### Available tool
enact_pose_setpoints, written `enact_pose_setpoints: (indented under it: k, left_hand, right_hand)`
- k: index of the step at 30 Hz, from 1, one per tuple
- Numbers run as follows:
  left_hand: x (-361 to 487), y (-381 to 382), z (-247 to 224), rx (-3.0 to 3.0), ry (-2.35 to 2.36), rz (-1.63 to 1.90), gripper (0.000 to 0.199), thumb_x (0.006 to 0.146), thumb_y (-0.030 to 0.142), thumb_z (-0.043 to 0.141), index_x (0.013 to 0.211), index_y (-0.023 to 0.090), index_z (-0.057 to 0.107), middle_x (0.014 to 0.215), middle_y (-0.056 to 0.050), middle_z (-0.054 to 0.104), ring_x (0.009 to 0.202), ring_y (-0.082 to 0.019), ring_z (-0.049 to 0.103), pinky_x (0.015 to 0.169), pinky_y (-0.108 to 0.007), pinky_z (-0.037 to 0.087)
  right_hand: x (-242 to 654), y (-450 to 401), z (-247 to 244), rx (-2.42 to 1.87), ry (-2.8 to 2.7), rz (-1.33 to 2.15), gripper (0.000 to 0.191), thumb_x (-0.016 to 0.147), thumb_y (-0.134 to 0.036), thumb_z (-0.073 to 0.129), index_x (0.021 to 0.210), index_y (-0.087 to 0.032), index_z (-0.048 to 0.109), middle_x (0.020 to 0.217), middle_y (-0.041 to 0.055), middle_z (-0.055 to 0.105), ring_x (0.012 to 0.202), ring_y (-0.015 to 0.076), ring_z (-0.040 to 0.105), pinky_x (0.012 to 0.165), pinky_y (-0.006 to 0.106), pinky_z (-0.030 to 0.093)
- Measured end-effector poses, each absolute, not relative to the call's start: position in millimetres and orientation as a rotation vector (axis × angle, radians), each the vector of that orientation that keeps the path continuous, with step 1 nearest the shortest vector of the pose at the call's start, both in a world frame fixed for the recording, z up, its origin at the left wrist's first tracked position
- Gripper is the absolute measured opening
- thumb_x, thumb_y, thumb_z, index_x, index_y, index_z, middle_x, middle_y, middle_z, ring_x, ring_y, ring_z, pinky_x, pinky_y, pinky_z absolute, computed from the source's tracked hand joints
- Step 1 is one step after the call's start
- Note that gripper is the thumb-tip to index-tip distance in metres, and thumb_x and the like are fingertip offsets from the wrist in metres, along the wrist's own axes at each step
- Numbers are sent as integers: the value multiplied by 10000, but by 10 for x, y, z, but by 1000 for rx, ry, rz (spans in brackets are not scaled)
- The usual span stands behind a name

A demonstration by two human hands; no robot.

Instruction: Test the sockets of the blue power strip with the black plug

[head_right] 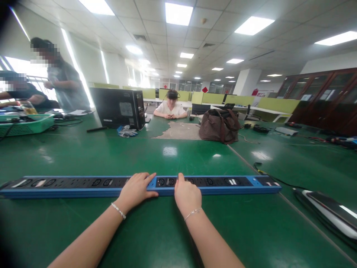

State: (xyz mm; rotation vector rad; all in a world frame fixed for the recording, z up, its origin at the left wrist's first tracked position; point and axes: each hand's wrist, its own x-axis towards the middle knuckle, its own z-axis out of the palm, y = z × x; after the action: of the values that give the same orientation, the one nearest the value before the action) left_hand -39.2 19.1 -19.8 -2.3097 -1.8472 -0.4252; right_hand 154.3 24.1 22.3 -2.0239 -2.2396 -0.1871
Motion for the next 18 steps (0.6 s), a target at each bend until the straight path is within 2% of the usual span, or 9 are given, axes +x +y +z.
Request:
enact_pose_setpoints:
  k: [10,18]
  left_hand:
    - [-393,187,-193,-2313,-1853,-426,742,661,633,560,1278,236,447,1112,-87,570,1038,-250,504,922,-369,349]
    - [-393,182,-196,-2300,-1852,-423,744,657,629,568,1275,229,454,1104,-85,573,1024,-253,506,918,-371,352]
  right_hand:
    - [1591,284,160,-2040,-2204,-127,399,904,-296,266,1200,-199,516,738,128,674,679,233,660,597,314,461]
    - [1580,280,118,-2018,-2224,-173,413,909,-280,251,1224,-180,498,727,129,671,677,216,660,604,292,459]
